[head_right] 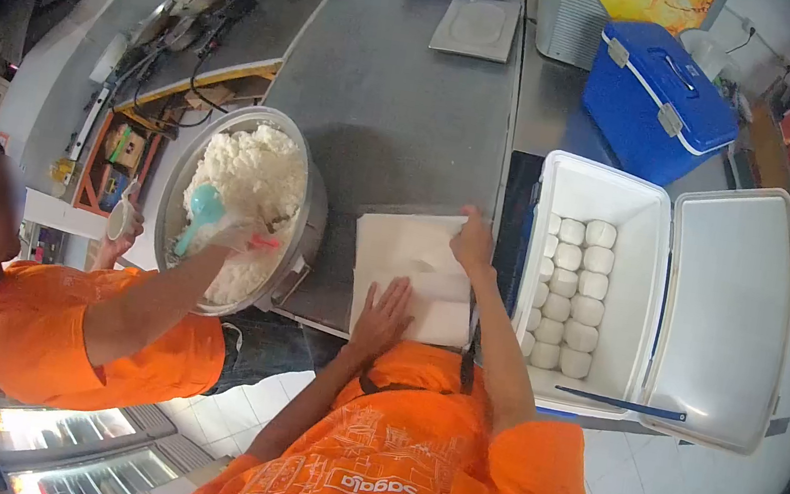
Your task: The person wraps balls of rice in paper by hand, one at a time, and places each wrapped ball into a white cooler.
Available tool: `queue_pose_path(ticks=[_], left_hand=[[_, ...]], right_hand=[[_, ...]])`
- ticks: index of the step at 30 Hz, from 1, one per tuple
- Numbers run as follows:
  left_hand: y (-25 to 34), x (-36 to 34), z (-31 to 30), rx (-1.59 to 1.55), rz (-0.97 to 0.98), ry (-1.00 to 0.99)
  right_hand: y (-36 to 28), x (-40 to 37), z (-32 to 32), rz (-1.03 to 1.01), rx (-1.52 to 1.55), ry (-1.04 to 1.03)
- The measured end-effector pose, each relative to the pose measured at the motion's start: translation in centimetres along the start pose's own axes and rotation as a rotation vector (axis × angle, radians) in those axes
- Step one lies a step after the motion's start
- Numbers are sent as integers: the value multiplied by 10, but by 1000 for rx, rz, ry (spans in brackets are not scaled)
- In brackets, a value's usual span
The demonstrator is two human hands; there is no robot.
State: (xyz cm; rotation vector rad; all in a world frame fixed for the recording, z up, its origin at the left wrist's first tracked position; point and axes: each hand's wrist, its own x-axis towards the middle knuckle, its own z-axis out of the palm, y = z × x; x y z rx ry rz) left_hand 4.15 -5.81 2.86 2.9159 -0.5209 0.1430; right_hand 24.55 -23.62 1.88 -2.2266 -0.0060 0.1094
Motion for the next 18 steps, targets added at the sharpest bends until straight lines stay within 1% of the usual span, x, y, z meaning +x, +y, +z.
queue_pose_path(ticks=[1,2,4,5,7,8,10,11,13,14,15,16,17,18], left_hand=[[-1,0,0,2,15,24],[-3,1,1,2,29,48],[-4,3,1,3,27,32],[-2,4,1,-10,28,10],[-4,3,7,-21,16,1],[-4,2,9,-26,4,-6],[-3,1,7,10,7,6],[-5,1,6,49,14,17],[-6,2,3,72,-17,-3],[-4,2,2,89,-29,-28],[-1,4,0,81,-36,-27],[0,5,-2,53,-57,-86],[-1,6,-5,28,-73,-145],[-3,3,-2,24,-67,-143]], right_hand=[[-2,10,5,9,-174,-67],[-5,18,15,0,-166,-66],[-21,27,26,-259,-699,-356],[-26,24,33,-259,-700,-357],[-59,2,32,-597,-810,-335],[-61,-3,34,-599,-813,-339],[-68,-13,39,-714,-798,-451],[-67,-23,37,-728,-799,-457],[-72,-58,12,-849,-645,-429],[-72,-72,5,-856,-649,-442],[-70,-84,-1,-891,-638,-405],[-65,-95,-6,-923,-627,-365],[-57,-103,-7,-918,-633,-365],[-49,-108,-6,-914,-521,-305]])
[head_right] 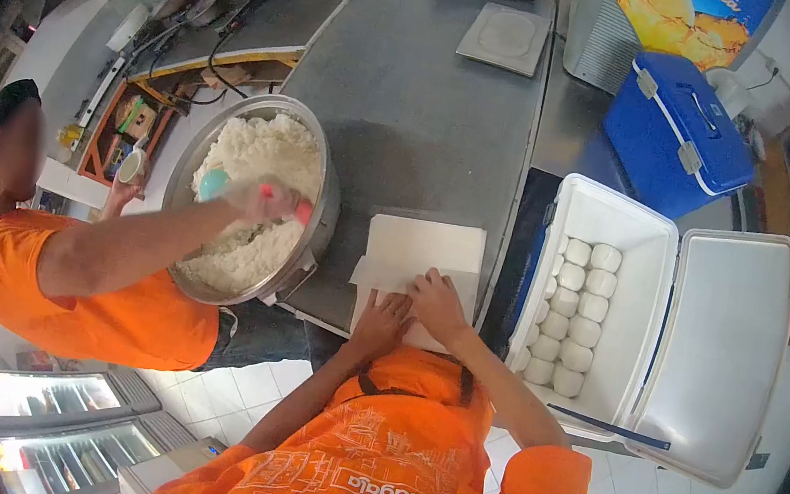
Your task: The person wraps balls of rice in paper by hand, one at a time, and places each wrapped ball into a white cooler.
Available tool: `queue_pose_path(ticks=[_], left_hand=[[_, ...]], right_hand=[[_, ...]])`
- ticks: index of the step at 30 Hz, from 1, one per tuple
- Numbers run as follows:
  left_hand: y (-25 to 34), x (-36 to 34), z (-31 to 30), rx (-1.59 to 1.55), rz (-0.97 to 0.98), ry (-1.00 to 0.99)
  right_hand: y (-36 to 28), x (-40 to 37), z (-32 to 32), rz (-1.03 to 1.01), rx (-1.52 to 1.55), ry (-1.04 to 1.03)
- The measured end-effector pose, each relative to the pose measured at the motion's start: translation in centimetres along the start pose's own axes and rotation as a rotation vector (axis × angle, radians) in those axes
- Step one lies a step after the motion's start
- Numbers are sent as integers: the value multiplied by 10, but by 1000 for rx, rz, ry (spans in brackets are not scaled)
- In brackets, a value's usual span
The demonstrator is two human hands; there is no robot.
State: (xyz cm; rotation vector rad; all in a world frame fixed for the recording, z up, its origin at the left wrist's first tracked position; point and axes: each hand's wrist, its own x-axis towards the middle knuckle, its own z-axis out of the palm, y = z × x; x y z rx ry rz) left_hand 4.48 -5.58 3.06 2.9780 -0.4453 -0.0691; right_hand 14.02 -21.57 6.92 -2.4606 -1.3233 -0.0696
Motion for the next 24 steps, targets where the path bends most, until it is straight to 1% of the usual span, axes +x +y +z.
queue_pose_path(ticks=[1,2,3,5,6,8,9,11,12,13,14,15,16,17,18,20,21,23,24], left_hand=[[-5,-4,5,-22,57,231],[-8,-7,12,-46,112,461],[-6,-5,6,-49,116,457],[1,0,-11,85,42,625],[1,-1,-7,83,38,625],[-3,4,2,57,41,289],[-6,2,11,55,45,291],[-13,-6,27,-232,-35,257],[-12,-9,21,-232,-31,259],[-11,-13,15,-166,-99,247],[-13,-11,10,-98,-165,238],[-18,-6,7,-96,-159,245],[-24,2,1,-143,-246,241],[-27,11,-3,-170,-290,234],[-30,21,-11,-196,-334,228],[-30,45,-52,-186,-274,486],[-40,52,-44,-184,-274,488],[-59,58,-15,-474,-241,152],[-59,57,-14,-473,-238,154]], right_hand=[[2,-6,7,15,71,103],[5,-11,14,21,67,106],[6,-18,20,0,43,122],[1,-27,26,-22,20,133],[-2,-31,28,-15,-25,128],[-5,-39,31,-7,-78,126],[-4,-46,34,-1,-22,112],[-2,-57,35,12,30,104],[0,-62,34,97,108,58],[2,-64,34,182,186,13],[6,-61,35,134,132,89],[11,-54,34,134,126,96],[15,-42,32,234,71,2],[18,-30,32,335,17,-95],[20,-16,27,337,19,-101],[18,13,14,486,-52,138],[19,22,17,485,-52,139],[20,30,30,495,-124,-15],[23,27,39,496,-125,-12]])
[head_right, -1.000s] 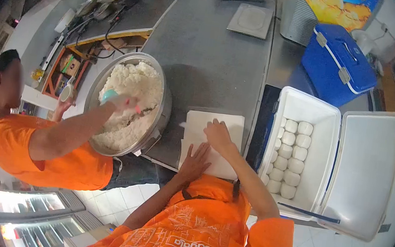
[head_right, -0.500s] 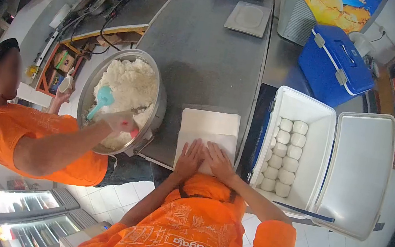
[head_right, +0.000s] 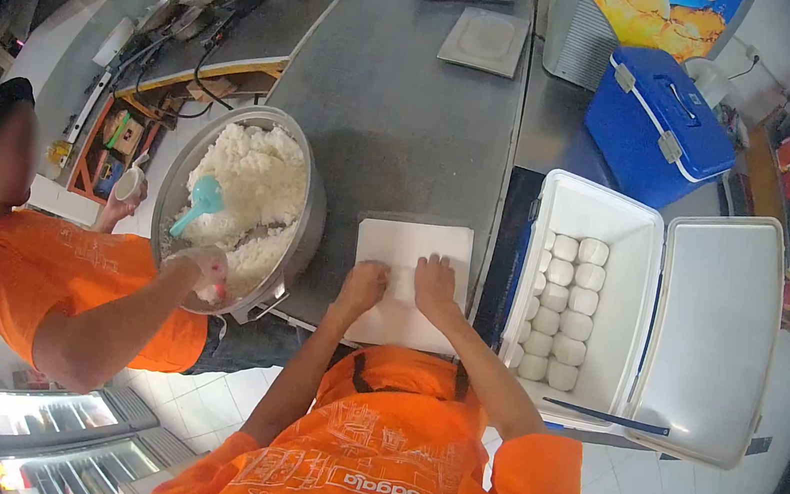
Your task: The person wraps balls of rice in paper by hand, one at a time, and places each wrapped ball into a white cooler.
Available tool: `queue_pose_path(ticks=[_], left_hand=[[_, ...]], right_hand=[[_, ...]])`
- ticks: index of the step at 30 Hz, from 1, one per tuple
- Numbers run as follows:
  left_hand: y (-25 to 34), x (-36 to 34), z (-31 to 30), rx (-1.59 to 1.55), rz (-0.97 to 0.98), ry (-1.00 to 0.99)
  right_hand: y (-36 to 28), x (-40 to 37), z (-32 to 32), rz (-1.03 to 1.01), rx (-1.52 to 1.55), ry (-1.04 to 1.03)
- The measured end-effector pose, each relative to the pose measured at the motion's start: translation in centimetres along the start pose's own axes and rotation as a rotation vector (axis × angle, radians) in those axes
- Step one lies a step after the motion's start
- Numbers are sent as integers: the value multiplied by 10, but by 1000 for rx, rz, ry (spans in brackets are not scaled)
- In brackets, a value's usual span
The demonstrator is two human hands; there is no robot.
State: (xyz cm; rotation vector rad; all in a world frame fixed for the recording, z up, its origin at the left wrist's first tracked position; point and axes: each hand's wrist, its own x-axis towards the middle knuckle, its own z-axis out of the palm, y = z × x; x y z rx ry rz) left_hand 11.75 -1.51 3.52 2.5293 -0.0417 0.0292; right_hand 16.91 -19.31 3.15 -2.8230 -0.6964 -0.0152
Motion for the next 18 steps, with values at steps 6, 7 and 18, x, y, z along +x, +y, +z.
queue_pose_path(ticks=[6,7,18], left_hand=[[-6,-58,33,-48,50,197],[0,-66,30,-45,174,306],[-9,-15,3,28,92,-23]], right_hand=[[16,-66,8,-211,423,253],[19,-75,-2,-261,393,221],[30,-8,-24,216,498,-448]])
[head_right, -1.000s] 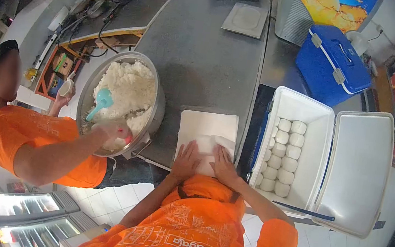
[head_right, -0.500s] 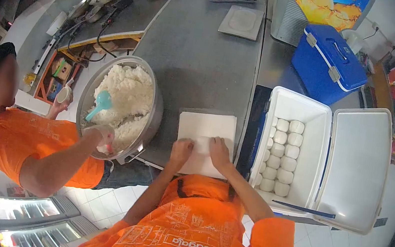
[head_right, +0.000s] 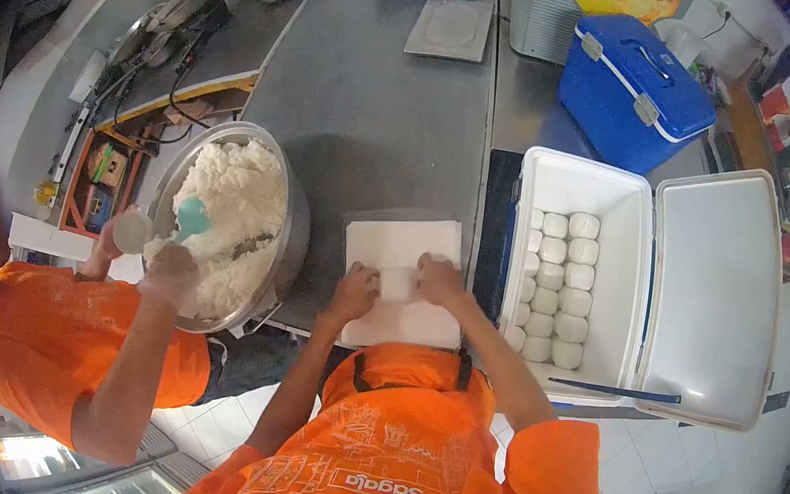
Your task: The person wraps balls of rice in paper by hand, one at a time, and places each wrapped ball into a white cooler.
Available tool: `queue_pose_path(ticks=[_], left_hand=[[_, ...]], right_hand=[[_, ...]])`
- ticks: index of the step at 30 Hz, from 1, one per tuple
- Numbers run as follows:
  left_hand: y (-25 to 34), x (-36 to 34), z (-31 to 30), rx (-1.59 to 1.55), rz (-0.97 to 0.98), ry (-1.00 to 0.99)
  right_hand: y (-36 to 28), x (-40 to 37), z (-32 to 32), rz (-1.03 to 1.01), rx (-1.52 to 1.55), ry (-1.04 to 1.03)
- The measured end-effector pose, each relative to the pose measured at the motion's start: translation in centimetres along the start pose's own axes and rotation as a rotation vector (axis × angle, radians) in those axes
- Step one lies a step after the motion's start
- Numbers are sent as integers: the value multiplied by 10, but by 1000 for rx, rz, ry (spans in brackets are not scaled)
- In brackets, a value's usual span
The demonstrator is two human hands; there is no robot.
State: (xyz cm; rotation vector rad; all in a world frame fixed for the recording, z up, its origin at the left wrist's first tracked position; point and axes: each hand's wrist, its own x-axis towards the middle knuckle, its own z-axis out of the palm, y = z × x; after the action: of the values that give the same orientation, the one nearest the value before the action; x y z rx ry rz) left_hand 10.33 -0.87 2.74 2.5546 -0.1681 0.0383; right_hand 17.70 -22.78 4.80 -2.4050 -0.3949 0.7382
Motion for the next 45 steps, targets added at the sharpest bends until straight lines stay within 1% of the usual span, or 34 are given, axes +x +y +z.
queue_pose_path(ticks=[2,3,4,5,6,7,8,9,11,12,13,15,16,17,19,20,22,24,25,26,27,28,29,30,31,32,33,35,37,38,40,41,43,45], left_hand=[[6,5,8,106,60,87],[7,5,12,208,116,170],[3,-2,16,208,122,169],[-1,-12,19,-105,-76,49],[-4,-15,20,-415,-273,-75],[1,-16,20,-410,-269,-80],[13,-22,20,-760,-403,-35],[25,-28,19,-1112,-539,18],[45,-23,10,-1140,-532,60],[52,-22,6,-1170,-533,105],[56,-21,2,-1169,-537,103],[61,-9,-5,-956,-370,81],[63,-8,-8,-955,-367,90],[65,-8,-11,-922,-356,120],[64,-11,-12,-888,-343,150],[62,-13,-12,-804,-274,177],[65,-11,-21,-717,-203,202],[78,-10,-41,-458,21,213],[86,-6,-46,-456,19,209],[95,-1,-49,-404,114,295],[101,1,-48,-353,210,380],[102,1,-46,-355,212,376],[103,3,-44,-331,122,509],[103,5,-43,-305,31,640],[104,3,-42,-306,33,637],[104,0,-42,-647,-234,510],[104,-3,-43,-975,-506,359],[99,-5,-43,-1092,-530,248],[107,-7,-47,-1906,-475,257],[110,-9,-50,-1910,-484,233],[120,-11,-54,-1453,-236,117],[126,-6,-51,-1247,-243,203],[138,-5,-61,-1084,-327,128],[142,1,-60,-1089,-327,75]], right_hand=[[3,-1,30,-315,-466,508],[3,-6,31,-310,-465,512],[4,-12,28,-265,-134,341],[5,-15,24,-218,195,170],[13,-11,29,-220,197,182],[29,-5,45,-157,522,124],[36,-7,61,-86,849,58],[34,-15,67,-79,859,57],[30,-23,65,-21,1060,-129],[36,-17,90,-166,810,45],[22,-27,78,-162,813,43],[-1,-40,45,-106,757,186],[4,-33,34,29,978,-27],[6,-29,28,21,972,-28],[3,-32,11,59,1773,-304],[6,-32,-1,56,1771,-304],[9,-31,-24,253,2024,-601],[2,-35,-29,196,1907,-578],[-3,-38,-29,145,1790,-553],[-10,-40,-28,149,1794,-555],[-22,-42,-26,193,1665,-444],[-33,-43,-27,230,1531,-331],[-41,-44,-31,227,1531,-324],[-50,-48,-35,42,1472,-212],[-61,-55,-37,-134,1405,-103],[-73,-64,-38,-142,1142,157],[-81,-71,-42,-137,1146,159],[-90,-81,-49,-283,772,396],[-90,-85,-51,-299,643,438],[-89,-88,-49,-315,513,471],[-86,-92,-43,-335,437,520],[-84,-94,-41,-374,358,551],[-72,-91,-34,-392,282,576],[-62,-91,-33,-345,368,287]])
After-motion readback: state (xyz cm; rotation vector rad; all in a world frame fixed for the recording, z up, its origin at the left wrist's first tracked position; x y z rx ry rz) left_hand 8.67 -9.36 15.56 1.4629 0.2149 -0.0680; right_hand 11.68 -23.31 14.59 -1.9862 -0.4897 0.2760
